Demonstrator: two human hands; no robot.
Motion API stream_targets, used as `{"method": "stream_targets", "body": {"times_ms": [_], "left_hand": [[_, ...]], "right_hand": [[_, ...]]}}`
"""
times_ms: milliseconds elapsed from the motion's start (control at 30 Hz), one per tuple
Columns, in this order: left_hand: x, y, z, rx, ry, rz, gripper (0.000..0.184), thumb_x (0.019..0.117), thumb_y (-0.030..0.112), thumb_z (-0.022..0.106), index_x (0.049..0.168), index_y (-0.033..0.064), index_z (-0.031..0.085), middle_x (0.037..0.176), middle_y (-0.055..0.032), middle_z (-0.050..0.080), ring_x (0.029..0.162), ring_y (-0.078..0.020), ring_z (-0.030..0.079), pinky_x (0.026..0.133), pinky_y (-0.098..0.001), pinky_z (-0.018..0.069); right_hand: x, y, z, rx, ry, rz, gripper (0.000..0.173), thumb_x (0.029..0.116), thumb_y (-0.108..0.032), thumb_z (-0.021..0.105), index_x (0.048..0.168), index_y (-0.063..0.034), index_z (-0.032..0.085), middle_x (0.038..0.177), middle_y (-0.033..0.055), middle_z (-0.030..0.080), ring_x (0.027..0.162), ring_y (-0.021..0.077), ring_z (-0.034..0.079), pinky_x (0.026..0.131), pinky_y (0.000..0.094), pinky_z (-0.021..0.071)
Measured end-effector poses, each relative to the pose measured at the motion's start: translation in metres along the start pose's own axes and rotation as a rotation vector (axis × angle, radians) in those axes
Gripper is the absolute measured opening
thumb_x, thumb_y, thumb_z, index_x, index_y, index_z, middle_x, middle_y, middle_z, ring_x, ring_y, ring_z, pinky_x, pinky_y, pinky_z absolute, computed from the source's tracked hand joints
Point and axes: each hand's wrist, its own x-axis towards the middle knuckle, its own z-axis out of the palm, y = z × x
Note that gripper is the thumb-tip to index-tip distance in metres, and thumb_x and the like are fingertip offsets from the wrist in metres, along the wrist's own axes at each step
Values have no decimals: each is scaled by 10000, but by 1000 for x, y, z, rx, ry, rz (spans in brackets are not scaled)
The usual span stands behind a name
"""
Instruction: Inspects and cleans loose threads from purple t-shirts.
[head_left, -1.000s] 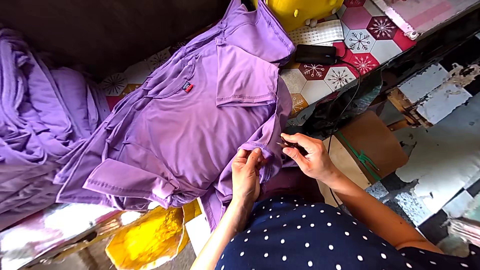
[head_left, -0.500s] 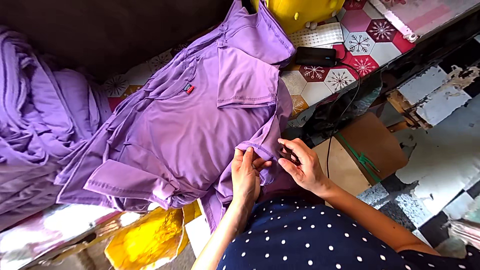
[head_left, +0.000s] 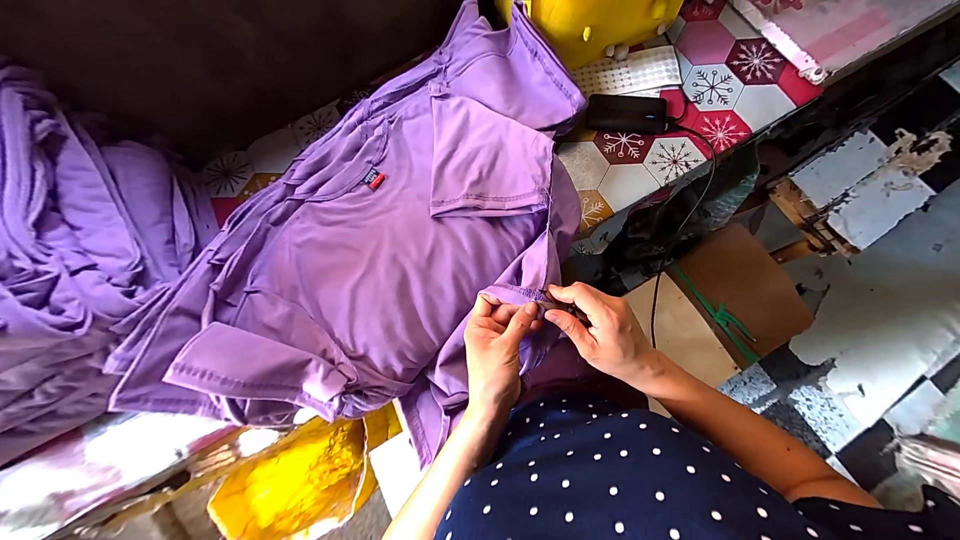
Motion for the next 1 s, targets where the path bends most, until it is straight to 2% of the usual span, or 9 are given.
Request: {"method": "stream_targets", "body": {"times_ms": [133, 300, 400, 600, 800, 867, 933, 1000], "left_hand": [[0, -3, -2, 38, -17, 44, 239, 895, -144, 588, 980, 70, 526, 741, -19, 728, 704, -97, 719, 729, -249, 604], [0, -4, -1, 53, -14, 42, 245, 890, -146, 588, 979, 74, 525, 742, -10, 729, 700, -96, 721, 717, -253, 608], [0, -2, 1, 8, 16, -4, 227, 911, -145, 558, 987, 66, 521, 746, -21, 722, 687, -108, 718, 704, -267, 616], [0, 0, 2, -1, 3, -10, 225, 907, -145, 557, 987, 63, 529, 748, -31, 721, 687, -110, 717, 709, -265, 615], [1, -3, 0, 49, -40, 38, 231, 898, -142, 576, 989, 67, 539, 776, -18, 734, 715, -93, 718, 721, -246, 605], [1, -3, 0, 57, -40, 32, 203, 904, -133, 581, 968, 59, 566, 767, -16, 729, 713, -92, 713, 725, -248, 605], [2, -2, 0, 56, -30, 20, 185, 909, -127, 580, 950, 54, 585, 758, -12, 724, 711, -86, 709, 726, -246, 603], [2, -2, 0, 52, -39, 11, 187, 908, -122, 580, 956, 58, 585, 764, -6, 726, 714, -85, 711, 725, -251, 607]], "right_hand": [[0, -1, 1, -7, 22, 0, 259, 1013, -206, 635, 1063, 26, 737, 914, 106, 746, 808, 119, 714, 717, 242, 581], [0, 0, 1, -29, 97, -23, 200, 996, -146, 640, 981, 16, 755, 852, 97, 747, 760, 110, 710, 680, 233, 573], [0, 1, -2, 38, 136, 32, 188, 995, -114, 631, 1001, 43, 734, 891, 108, 748, 790, 81, 711, 735, 208, 585], [-6, 2, 0, 1, 64, -5, 247, 1003, -190, 646, 1053, 31, 744, 894, 102, 743, 790, 101, 703, 726, 230, 576], [-2, 7, 0, 8, 72, -54, 203, 998, -143, 640, 1002, 21, 759, 855, 101, 739, 772, 103, 700, 706, 223, 567], [-1, 6, -1, 60, 99, 1, 187, 997, -121, 635, 994, 30, 745, 878, 101, 748, 791, 76, 705, 735, 204, 576], [0, 5, -2, 137, 122, 96, 207, 993, -149, 632, 1037, 43, 694, 853, 70, 710, 742, 24, 651, 693, 168, 547], [1, 5, -2, 190, 117, 162, 358, 935, -283, 726, 1078, 40, 666, 778, 3, 623, 660, -34, 520, 610, 124, 448]]}}
